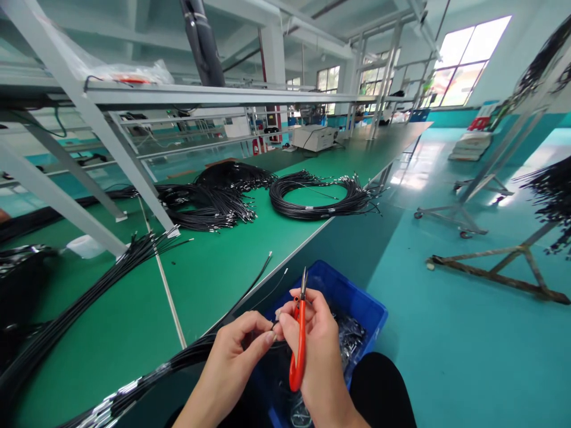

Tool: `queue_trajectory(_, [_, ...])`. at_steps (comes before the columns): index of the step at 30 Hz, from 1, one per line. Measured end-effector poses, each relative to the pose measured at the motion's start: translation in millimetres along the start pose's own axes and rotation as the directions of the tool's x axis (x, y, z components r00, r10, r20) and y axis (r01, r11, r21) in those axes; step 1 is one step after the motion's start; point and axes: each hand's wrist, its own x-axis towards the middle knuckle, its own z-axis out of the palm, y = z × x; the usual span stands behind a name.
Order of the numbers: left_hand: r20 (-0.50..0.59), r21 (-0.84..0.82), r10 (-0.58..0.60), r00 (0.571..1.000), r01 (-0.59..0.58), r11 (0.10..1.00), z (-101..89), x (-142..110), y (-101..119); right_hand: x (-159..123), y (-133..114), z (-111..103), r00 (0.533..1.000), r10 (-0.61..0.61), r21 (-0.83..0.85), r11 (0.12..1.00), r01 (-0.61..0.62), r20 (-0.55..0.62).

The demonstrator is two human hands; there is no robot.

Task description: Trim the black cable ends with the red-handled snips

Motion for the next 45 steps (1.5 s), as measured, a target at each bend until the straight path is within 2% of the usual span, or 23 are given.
queue_trajectory(2, [0.01,-0.047,-0.007,1.0,0.007,0.999,-0.3,0.1,-1.0,0.0,-0.6,0.7,1.0,0.021,0.017,1.0,-0.021,-0.007])
queue_trajectory(5, [0.034,-0.122,-0.018,0.999,0.022,0.992,-2.2,0.0,-0.8,-0.7,0.0,2.6,0.993,0.116,0.112,0.987,-0.118,0.024])
queue_trajectory(9, [0.063,-0.282,0.002,0.998,0.016,0.959,-5.0,-2.3,4.4,-3.9,3.7,7.3,0.977,0.21,0.185,0.96,-0.211,0.028])
queue_trajectory(11, [0.03,-0.297,0.018,0.999,-0.008,0.955,-4.5,-3.1,7.9,-7.0,4.9,11.4,0.979,0.203,0.183,0.962,-0.204,0.023])
queue_trajectory(14, [-0.095,-0.284,-0.005,0.996,-0.022,0.959,-2.1,-1.7,11.3,-11.5,4.8,17.4,0.984,0.176,0.161,0.971,-0.178,0.024])
queue_trajectory(16, [-0.117,-0.385,-0.045,0.992,-0.004,0.923,-1.7,0.4,12.2,-12.7,4.5,18.8,0.985,0.168,0.161,0.972,-0.173,0.04])
queue_trajectory(19, [-0.018,-0.594,-0.052,0.998,0.031,0.804,-4.6,2.6,13.3,-11.6,5.3,15.9,0.982,0.167,0.194,0.964,-0.182,0.093])
queue_trajectory(21, [0.014,-0.678,-0.049,0.999,0.046,0.734,-7.0,2.7,14.6,-10.3,6.4,13.3,0.977,0.179,0.228,0.953,-0.201,0.111])
queue_trajectory(24, [-0.005,-0.725,-0.071,0.997,0.045,0.687,-8.5,2.2,16.2,-8.7,7.8,12.1,0.972,0.204,0.27,0.936,-0.228,0.114])
queue_trajectory(27, [0.011,-0.722,-0.043,0.999,0.037,0.69,-7.9,3.4,15.2,-7.3,8.0,13.2,0.968,0.222,0.294,0.923,-0.247,0.116])
queue_trajectory(29, [0.016,-0.691,-0.002,1.0,0.012,0.722,-7.8,4.7,12.5,-6.1,7.0,14.1,0.965,0.232,0.319,0.911,-0.26,0.123])
queue_trajectory(31, [-0.01,-0.61,0.021,1.0,-0.023,0.792,-9.2,5.3,8.6,-5.1,5.1,15.0,0.962,0.243,0.349,0.897,-0.271,0.123])
queue_trajectory(33, [-0.114,-0.412,0.042,0.993,-0.086,0.907,-11.7,4.3,5.0,-4.7,2.5,16.3,0.96,0.259,0.371,0.885,-0.281,0.111])
queue_trajectory(35, [-0.252,-0.098,0.158,0.955,-0.187,0.977,-14.4,1.8,3.3,-4.8,0.2,18.0,0.957,0.274,0.382,0.877,-0.291,0.098])
queue_trajectory(36, [-0.292,0.067,0.251,0.923,-0.242,0.968,-15.4,0.4,3.1,-4.9,-0.6,19.0,0.956,0.278,0.387,0.874,-0.293,0.095])
queue_trajectory(38, [-0.294,0.313,0.422,0.858,-0.331,0.89,-16.6,-1.6,3.7,-5.0,-1.5,21.0,0.955,0.282,0.398,0.868,-0.296,0.095])
queue_trajectory(39, [-0.274,0.395,0.483,0.832,-0.361,0.845,-16.9,-1.9,3.9,-4.9,-1.6,21.9,0.954,0.285,0.402,0.866,-0.299,0.096])
queue_trajectory(41, [-0.254,0.491,0.533,0.807,-0.367,0.79,-17.8,-1.5,3.5,-4.8,-2.0,23.6,0.952,0.292,0.401,0.865,-0.303,0.09])
queue_trajectory(43, [-0.285,0.48,0.489,0.825,-0.319,0.817,-19.4,-0.6,2.2,-4.7,-2.6,24.9,0.955,0.288,0.391,0.873,-0.293,0.072])
queue_trajectory(45, [-0.275,0.342,0.353,0.894,-0.252,0.905,-20.9,-0.5,1.2,-5.0,-3.4,25.4,0.958,0.281,0.37,0.885,-0.284,0.062])
